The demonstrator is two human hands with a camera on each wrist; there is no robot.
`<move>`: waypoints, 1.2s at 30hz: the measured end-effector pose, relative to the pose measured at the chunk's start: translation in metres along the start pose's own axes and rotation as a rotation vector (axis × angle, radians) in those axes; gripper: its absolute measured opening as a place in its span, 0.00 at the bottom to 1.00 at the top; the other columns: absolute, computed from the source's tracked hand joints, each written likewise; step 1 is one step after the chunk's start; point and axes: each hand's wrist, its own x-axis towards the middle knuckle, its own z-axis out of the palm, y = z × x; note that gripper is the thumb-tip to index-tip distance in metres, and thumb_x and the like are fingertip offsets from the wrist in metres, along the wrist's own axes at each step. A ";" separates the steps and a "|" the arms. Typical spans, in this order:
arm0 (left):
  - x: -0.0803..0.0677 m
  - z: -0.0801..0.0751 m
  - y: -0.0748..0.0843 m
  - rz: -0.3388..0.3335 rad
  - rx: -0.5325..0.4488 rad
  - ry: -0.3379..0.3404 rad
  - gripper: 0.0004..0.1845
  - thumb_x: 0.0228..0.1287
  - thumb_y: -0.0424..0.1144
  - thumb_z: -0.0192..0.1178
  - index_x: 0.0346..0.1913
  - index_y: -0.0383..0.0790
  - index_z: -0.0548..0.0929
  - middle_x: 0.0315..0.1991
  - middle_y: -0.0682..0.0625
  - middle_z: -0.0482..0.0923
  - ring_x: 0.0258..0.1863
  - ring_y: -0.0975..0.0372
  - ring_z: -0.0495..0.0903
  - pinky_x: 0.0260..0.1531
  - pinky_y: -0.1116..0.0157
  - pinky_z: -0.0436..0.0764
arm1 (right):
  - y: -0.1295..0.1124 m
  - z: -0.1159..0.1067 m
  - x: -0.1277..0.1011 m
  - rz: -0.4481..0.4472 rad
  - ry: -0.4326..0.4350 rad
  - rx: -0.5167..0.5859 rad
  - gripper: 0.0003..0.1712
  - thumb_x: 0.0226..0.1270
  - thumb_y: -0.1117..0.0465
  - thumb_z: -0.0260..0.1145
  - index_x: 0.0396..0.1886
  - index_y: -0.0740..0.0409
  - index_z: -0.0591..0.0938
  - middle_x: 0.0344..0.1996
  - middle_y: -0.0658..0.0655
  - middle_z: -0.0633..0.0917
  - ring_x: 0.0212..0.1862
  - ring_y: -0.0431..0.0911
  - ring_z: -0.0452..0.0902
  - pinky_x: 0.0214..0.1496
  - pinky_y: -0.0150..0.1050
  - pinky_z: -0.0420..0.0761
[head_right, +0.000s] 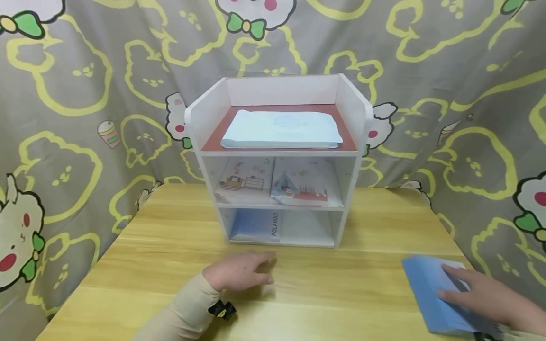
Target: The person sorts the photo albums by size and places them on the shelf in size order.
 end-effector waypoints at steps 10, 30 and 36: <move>0.001 0.000 0.000 -0.017 -0.002 0.006 0.39 0.69 0.64 0.57 0.75 0.45 0.68 0.67 0.48 0.76 0.65 0.54 0.75 0.65 0.56 0.72 | -0.101 0.005 0.001 -0.285 0.112 -0.029 0.47 0.65 0.36 0.68 0.70 0.68 0.73 0.60 0.84 0.72 0.59 0.77 0.71 0.52 0.68 0.75; 0.000 -0.001 0.005 -0.043 0.050 -0.009 0.38 0.69 0.66 0.56 0.74 0.46 0.71 0.64 0.50 0.78 0.64 0.53 0.75 0.64 0.54 0.73 | -0.231 0.037 0.007 -0.434 0.199 -0.136 0.55 0.56 0.23 0.65 0.67 0.64 0.77 0.60 0.76 0.77 0.59 0.73 0.74 0.60 0.68 0.72; 0.000 0.000 0.007 -0.051 0.048 -0.006 0.41 0.68 0.67 0.55 0.75 0.46 0.69 0.65 0.49 0.77 0.65 0.52 0.75 0.65 0.53 0.73 | -0.255 0.042 0.008 -0.491 0.214 -0.132 0.54 0.57 0.25 0.66 0.66 0.65 0.78 0.60 0.75 0.78 0.59 0.71 0.75 0.60 0.65 0.74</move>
